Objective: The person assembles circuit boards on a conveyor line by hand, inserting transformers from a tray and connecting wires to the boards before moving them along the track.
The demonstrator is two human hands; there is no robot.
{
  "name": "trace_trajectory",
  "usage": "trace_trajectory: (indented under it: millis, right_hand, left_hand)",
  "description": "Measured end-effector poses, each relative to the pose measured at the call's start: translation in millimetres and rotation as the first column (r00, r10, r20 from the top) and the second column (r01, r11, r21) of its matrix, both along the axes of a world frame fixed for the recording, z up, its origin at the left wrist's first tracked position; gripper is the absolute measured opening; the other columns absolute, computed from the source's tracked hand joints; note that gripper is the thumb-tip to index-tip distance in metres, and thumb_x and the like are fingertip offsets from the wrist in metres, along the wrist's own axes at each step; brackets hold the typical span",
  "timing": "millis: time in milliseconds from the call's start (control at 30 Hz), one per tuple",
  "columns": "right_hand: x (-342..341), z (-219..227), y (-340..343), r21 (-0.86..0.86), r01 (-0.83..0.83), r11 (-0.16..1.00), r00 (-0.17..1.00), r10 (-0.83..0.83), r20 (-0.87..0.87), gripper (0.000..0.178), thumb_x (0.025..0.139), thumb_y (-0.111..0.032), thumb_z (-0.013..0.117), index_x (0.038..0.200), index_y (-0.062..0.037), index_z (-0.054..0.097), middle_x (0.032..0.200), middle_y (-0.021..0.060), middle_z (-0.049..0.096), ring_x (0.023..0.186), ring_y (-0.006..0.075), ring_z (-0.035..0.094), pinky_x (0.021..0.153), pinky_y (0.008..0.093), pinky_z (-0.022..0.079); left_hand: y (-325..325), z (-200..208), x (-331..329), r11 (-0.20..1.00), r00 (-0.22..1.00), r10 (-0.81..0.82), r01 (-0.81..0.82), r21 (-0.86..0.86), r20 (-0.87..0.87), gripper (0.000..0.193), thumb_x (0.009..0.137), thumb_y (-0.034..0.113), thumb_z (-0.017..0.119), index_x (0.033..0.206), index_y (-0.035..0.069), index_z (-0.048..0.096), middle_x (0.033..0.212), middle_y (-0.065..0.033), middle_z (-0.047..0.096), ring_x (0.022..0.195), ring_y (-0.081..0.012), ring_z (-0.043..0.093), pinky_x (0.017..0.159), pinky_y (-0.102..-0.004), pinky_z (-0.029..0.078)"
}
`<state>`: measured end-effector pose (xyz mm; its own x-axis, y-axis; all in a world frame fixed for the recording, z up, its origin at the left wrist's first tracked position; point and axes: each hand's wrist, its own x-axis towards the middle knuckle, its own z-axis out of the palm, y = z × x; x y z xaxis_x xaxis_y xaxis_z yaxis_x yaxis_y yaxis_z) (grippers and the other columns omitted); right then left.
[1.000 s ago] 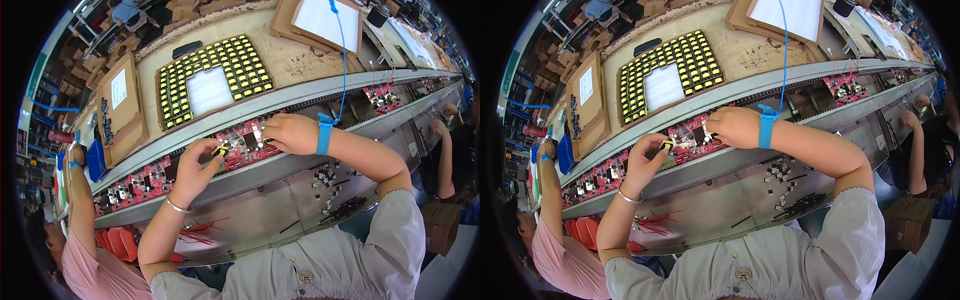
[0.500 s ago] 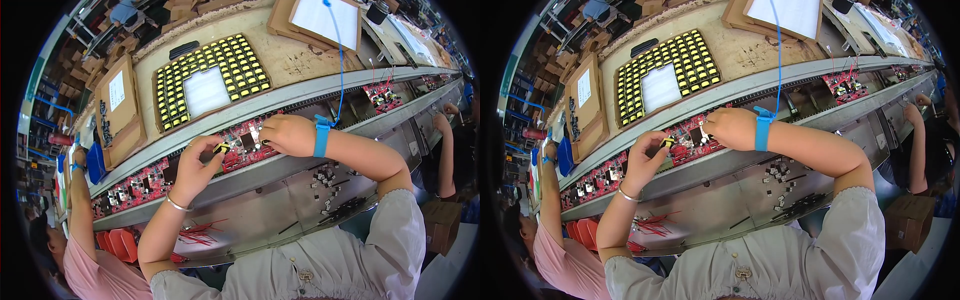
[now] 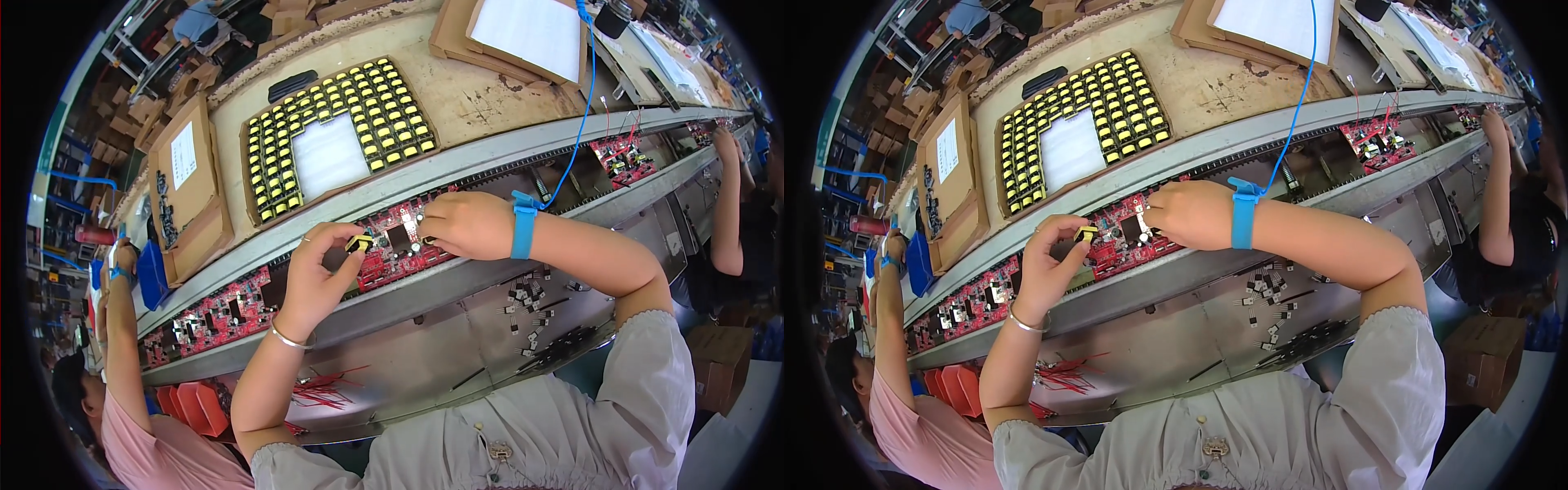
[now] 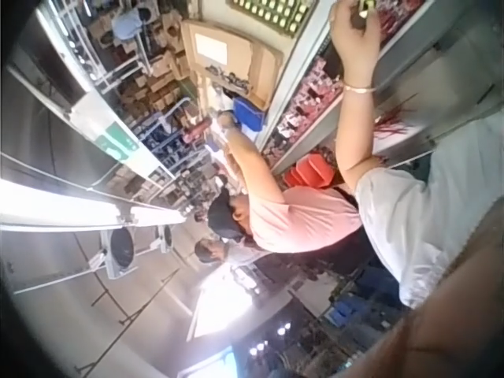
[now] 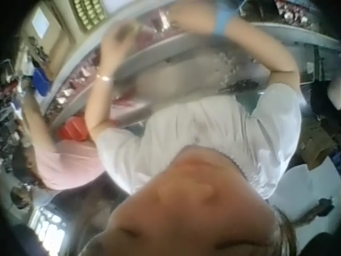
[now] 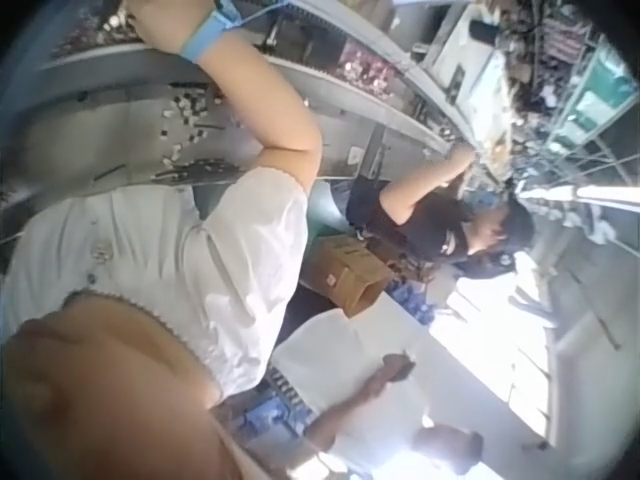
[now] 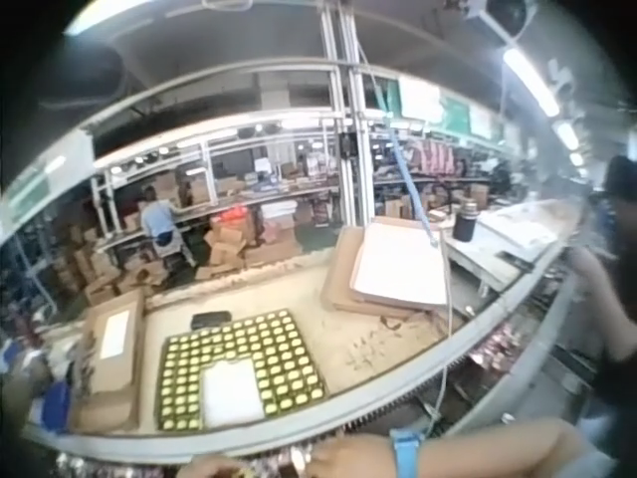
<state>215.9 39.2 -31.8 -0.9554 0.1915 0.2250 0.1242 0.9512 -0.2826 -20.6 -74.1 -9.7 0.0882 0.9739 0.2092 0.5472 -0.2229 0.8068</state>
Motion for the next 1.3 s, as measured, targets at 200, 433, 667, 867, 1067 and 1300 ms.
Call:
trace_trajectory:
  millis: [200, 433, 667, 867, 1067, 1300]
  right_hand:
    - [0.8, 1.6, 9.2, -0.061, -0.095, 0.994, 0.995, 0.094, -0.022, 0.024, 0.07, -0.011, 0.067, 0.092, -0.008, 0.057, 0.087, 0.0077, 0.055, 0.083, 0.0276, 0.056, 0.073, 0.0374, 0.047]
    - [-9.0, -6.9, 21.1, -0.293, -0.214, 0.932, 0.975, 0.224, 0.001, 0.022, 0.068, -0.009, 0.069, 0.088, -0.008, 0.059, 0.08, 0.0067, 0.056, 0.075, 0.027, 0.056, 0.066, 0.0369, 0.047]
    - [-8.7, -25.4, 5.7, -0.191, -0.183, 0.964, 0.982, 0.17, -0.082, 0.027, 0.067, -0.01, 0.073, 0.092, -0.0059, 0.064, 0.086, 0.0071, 0.061, 0.075, 0.0255, 0.059, 0.065, 0.035, 0.048]
    - [-5.4, -25.3, 0.6, -0.116, -0.131, 0.985, 0.988, 0.121, -0.096, 0.025, 0.066, -0.007, 0.072, 0.089, -0.0027, 0.063, 0.082, 0.0075, 0.059, 0.071, 0.0251, 0.057, 0.062, 0.0346, 0.047]
    - [-4.6, -25.5, -7.4, -0.126, -0.083, 0.989, 0.992, 0.07, -0.105, 0.025, 0.066, -0.007, 0.072, 0.089, -0.0021, 0.064, 0.081, 0.0076, 0.059, 0.07, 0.0254, 0.057, 0.061, 0.0353, 0.046]
    - [-5.4, -24.1, -0.9, -0.161, -0.14, 0.977, 0.988, 0.128, -0.084, 0.024, 0.067, -0.007, 0.072, 0.089, -0.0021, 0.065, 0.082, 0.008, 0.06, 0.072, 0.0258, 0.058, 0.064, 0.035, 0.047]
  left_hand:
    - [14.0, -2.4, 2.3, 0.991, 0.999, -0.031, 0.027, 0.132, 0.03, 0.025, 0.075, 0.0, 0.065, 0.099, 0.003, 0.06, 0.093, -0.0083, 0.06, 0.081, -0.0173, 0.058, 0.075, -0.0272, 0.047]
    - [5.7, -24.5, -2.4, 0.922, 0.999, 0.045, -0.045, 0.386, 0.011, 0.028, 0.068, 0.002, 0.071, 0.095, 0.004, 0.063, 0.085, -0.0079, 0.059, 0.068, -0.0165, 0.055, 0.062, -0.0263, 0.045]
    - [-7.7, -33.1, -18.9, 0.836, 0.984, 0.083, 0.018, 0.549, -0.158, 0.034, 0.057, 0.011, 0.075, 0.089, 0.01, 0.066, 0.082, -0.0028, 0.06, 0.064, -0.0165, 0.053, 0.057, -0.0279, 0.039]
    - [-3.9, -37.2, -14.5, 0.842, 0.978, -0.028, 0.135, 0.522, -0.208, 0.032, 0.064, 0.01, 0.074, 0.093, 0.007, 0.062, 0.084, -0.0073, 0.057, 0.064, -0.0203, 0.05, 0.057, -0.031, 0.037]
    - [-6.9, -33.4, -10.8, 0.841, 0.967, -0.039, 0.167, 0.515, -0.25, 0.031, 0.064, 0.01, 0.073, 0.093, 0.008, 0.062, 0.084, -0.0076, 0.058, 0.063, -0.0204, 0.049, 0.056, -0.0311, 0.036]
    - [-5.5, -36.2, -6.7, 0.818, 0.98, 0.035, 0.083, 0.57, -0.194, 0.036, 0.055, 0.011, 0.075, 0.089, 0.013, 0.067, 0.081, 0.0008, 0.06, 0.064, -0.0134, 0.053, 0.058, -0.0269, 0.037]
